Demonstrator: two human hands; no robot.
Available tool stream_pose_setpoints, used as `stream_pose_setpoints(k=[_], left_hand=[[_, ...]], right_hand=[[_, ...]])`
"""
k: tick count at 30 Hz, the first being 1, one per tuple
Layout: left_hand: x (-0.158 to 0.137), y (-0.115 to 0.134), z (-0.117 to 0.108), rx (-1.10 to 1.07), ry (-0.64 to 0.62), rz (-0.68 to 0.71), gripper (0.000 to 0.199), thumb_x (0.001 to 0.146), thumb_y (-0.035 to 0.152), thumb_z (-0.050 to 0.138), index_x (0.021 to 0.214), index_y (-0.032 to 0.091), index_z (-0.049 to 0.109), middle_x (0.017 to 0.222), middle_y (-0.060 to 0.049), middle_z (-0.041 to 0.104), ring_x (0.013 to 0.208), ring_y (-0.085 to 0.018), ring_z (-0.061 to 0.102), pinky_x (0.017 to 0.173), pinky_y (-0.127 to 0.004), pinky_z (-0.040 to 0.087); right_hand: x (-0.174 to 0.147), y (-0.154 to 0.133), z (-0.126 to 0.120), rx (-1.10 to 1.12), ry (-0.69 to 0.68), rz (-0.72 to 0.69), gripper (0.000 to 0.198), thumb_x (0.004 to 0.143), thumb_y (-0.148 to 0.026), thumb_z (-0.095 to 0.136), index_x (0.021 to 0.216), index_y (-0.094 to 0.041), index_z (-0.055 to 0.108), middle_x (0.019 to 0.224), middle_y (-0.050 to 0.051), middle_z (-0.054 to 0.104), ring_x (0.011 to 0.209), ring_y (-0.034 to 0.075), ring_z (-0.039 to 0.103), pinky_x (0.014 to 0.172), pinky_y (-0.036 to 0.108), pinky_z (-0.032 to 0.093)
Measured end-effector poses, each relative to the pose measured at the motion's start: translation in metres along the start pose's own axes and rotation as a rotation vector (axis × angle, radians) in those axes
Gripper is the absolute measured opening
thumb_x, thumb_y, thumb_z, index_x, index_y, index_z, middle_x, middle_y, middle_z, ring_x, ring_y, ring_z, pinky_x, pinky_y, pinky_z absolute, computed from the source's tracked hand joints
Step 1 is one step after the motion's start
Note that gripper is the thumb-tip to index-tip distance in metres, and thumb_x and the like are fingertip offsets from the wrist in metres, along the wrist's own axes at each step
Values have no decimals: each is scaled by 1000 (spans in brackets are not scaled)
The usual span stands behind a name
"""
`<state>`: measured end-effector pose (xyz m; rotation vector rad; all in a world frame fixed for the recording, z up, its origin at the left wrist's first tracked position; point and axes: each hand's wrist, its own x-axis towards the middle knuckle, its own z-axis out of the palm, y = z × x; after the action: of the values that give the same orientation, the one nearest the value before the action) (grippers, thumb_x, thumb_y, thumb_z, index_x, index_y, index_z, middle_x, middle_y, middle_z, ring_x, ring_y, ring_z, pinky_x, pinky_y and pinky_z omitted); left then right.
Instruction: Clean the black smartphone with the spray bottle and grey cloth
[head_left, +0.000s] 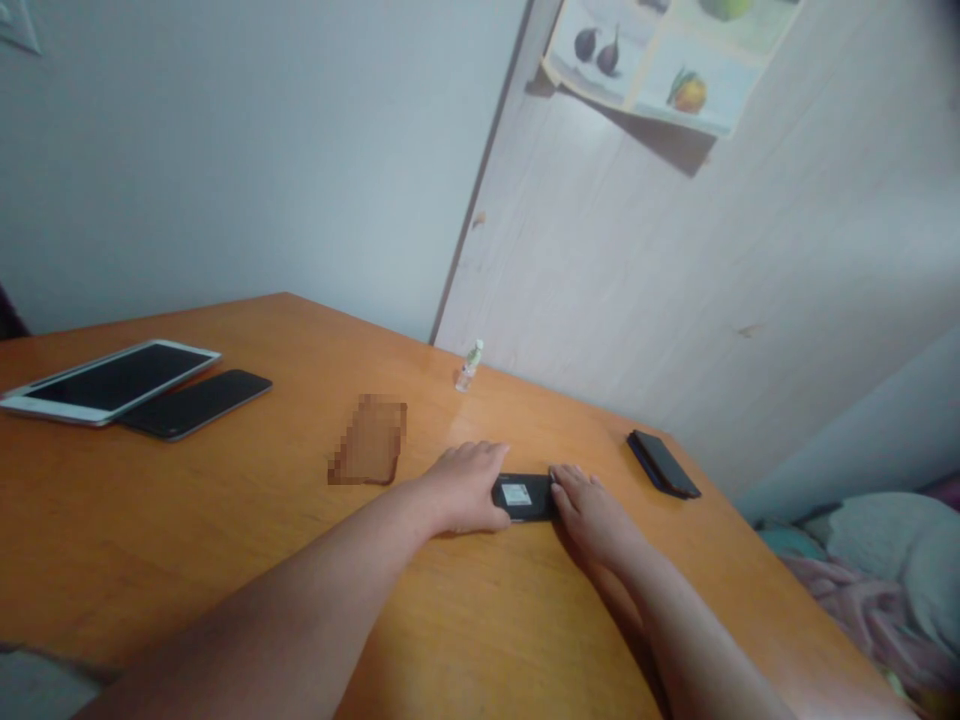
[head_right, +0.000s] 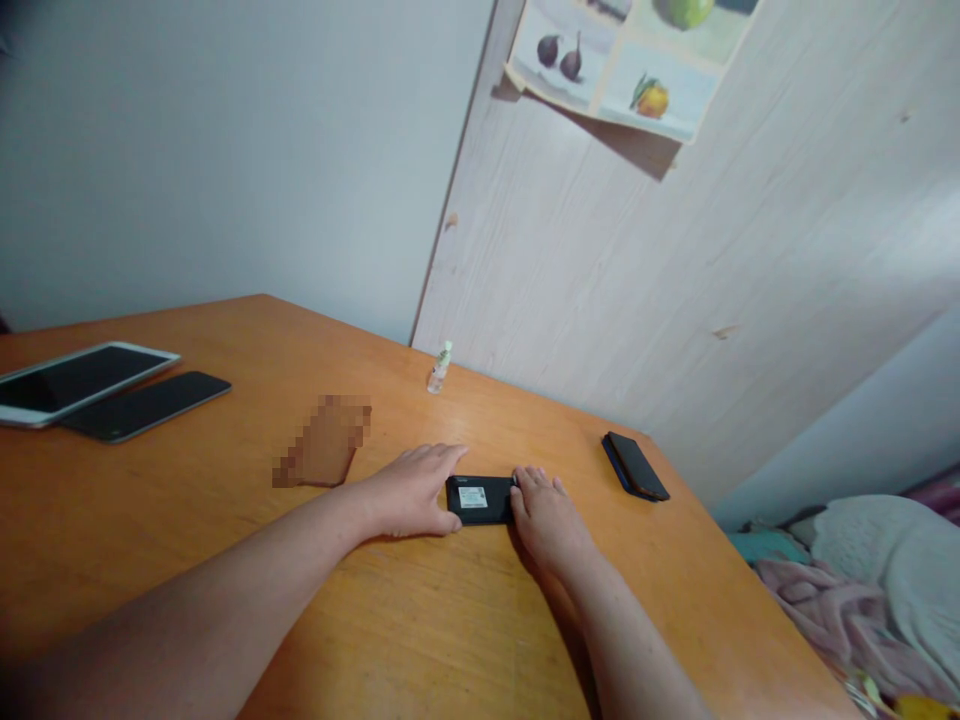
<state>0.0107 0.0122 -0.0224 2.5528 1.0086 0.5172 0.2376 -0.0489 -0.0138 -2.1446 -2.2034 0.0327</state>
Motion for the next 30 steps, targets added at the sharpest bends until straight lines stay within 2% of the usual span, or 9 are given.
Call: stream_pose_setpoints(k=[2, 8, 10, 15, 17, 22, 24, 27, 30], left_hand=[[0, 0, -1, 7, -1, 3, 76, 66, 47, 69, 132, 20, 44, 139, -15, 53, 127, -34, 49, 102, -44, 43], [-2, 2, -3, -20, 0, 2, 69, 67, 47, 68, 127, 20, 48, 136, -15, 55, 125, -34, 51, 101, -44, 44], [-1, 3, -3, -22, -6, -1, 68, 67, 46, 69, 126, 21, 49, 135, -14, 56, 124, -34, 52, 100, -43, 44], [-1, 2, -3, 8, -15, 4, 65, 66, 47, 71, 123, 22, 53, 129, -12, 58, 119, -33, 54, 98, -43, 46], [-1, 2, -4, 17, -9, 13, 62, 66, 48, 71, 120, 22, 56, 125, -12, 60, 116, -33, 55, 96, -42, 47], [-2, 3, -9, 29, -25, 38, 47, 69, 51, 69, 107, 24, 64, 111, -9, 63, 106, -30, 59, 91, -38, 48], [-3, 4, -10, 35, -37, 27, 46, 69, 49, 69, 107, 25, 65, 110, -8, 62, 104, -29, 59, 89, -37, 49], [-4, 4, -11, 40, -54, 20, 48, 68, 48, 69, 111, 26, 65, 110, -7, 61, 104, -28, 58, 88, -37, 49], [-5, 3, -10, 56, -46, 32, 49, 70, 47, 69, 114, 26, 64, 111, -7, 60, 106, -28, 57, 90, -37, 48]], right_hand=[[-7, -1, -1, 6, 11, 3, 51, 100, -32, 34, 143, -9, 47, 149, 20, 44, 141, 31, 37, 116, 52, 29], [-32, -42, -16, 153, -100, -333, 53, 101, -39, 35, 149, -19, 41, 156, 10, 34, 145, 23, 30, 119, 43, 27], [-29, -37, -19, 142, -112, -305, 52, 101, -39, 35, 148, -17, 43, 155, 11, 36, 144, 23, 33, 119, 43, 28], [-20, -10, -19, 47, -53, -33, 51, 97, -27, 38, 141, -5, 49, 148, 21, 44, 137, 30, 43, 114, 48, 35], [-25, -17, -21, 90, -56, -79, 49, 96, -26, 42, 140, -9, 52, 147, 18, 46, 136, 30, 45, 111, 47, 39], [-36, -42, -30, 307, -143, -371, 40, 96, -32, 44, 133, -26, 61, 144, 4, 53, 136, 23, 46, 113, 41, 37], [-31, -32, -30, 322, -124, -347, 36, 95, -30, 46, 123, -26, 67, 135, 4, 62, 129, 23, 54, 110, 40, 41], [-16, -2, -27, 290, -44, -206, 29, 92, -25, 49, 107, -25, 74, 115, 6, 73, 109, 24, 66, 96, 37, 49], [-2, 25, -19, 275, 8, -108, 24, 90, -22, 52, 98, -23, 74, 97, 5, 75, 92, 21, 68, 84, 32, 51]])
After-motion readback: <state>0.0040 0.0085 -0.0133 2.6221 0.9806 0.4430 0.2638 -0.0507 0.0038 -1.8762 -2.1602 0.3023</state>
